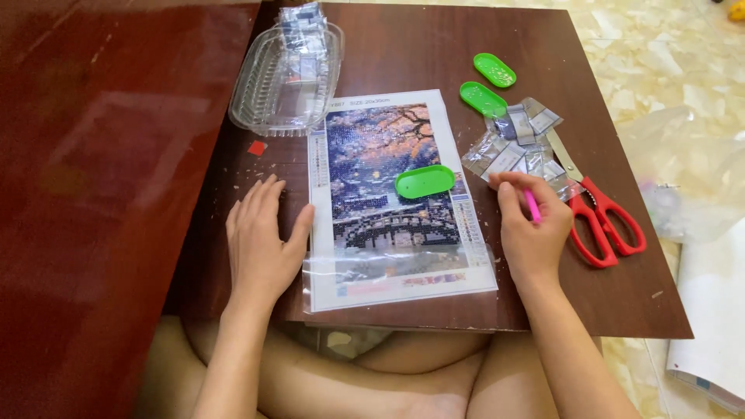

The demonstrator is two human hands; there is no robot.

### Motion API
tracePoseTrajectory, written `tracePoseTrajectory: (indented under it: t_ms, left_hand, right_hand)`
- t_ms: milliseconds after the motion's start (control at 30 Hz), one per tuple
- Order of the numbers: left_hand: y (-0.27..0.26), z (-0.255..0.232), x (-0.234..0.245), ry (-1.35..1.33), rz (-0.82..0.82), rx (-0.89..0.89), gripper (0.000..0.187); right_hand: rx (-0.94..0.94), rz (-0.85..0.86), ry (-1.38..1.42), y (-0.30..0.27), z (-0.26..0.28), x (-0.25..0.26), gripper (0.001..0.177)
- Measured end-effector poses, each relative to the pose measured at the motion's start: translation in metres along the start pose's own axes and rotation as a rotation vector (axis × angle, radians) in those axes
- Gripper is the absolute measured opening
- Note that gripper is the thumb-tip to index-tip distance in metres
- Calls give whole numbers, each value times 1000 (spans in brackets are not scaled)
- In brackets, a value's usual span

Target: The person creates a diamond painting by picking up small resin beads from a container with a stylus or pencil and placing them onto a sticky canvas, holding the canvas with one hand while applying the beads with the other. The person occasionally adjusts the canvas and covers it with a screen protector.

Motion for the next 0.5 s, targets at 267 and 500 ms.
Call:
tracePoseTrajectory:
  t_ms: [267, 500]
  left_hand:
    - [0, -5, 5, -92, -69, -58, 51]
    - [-4, -34, 24, -160, -204, -142, 34]
  right_hand:
    - [-234, -89, 508, 11, -9, 15, 12]
    - [-647, -307, 1529, 22, 7, 31, 32]
Point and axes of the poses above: each hand's wrist, its own y-axis towards the middle knuckle, its own x-axis out of the back of the hand, z = x × y, the point moved 5 cm from there along y, towards the middle knuckle, and after that the axes turned 2 degrees about y, right-handed, at the moved point
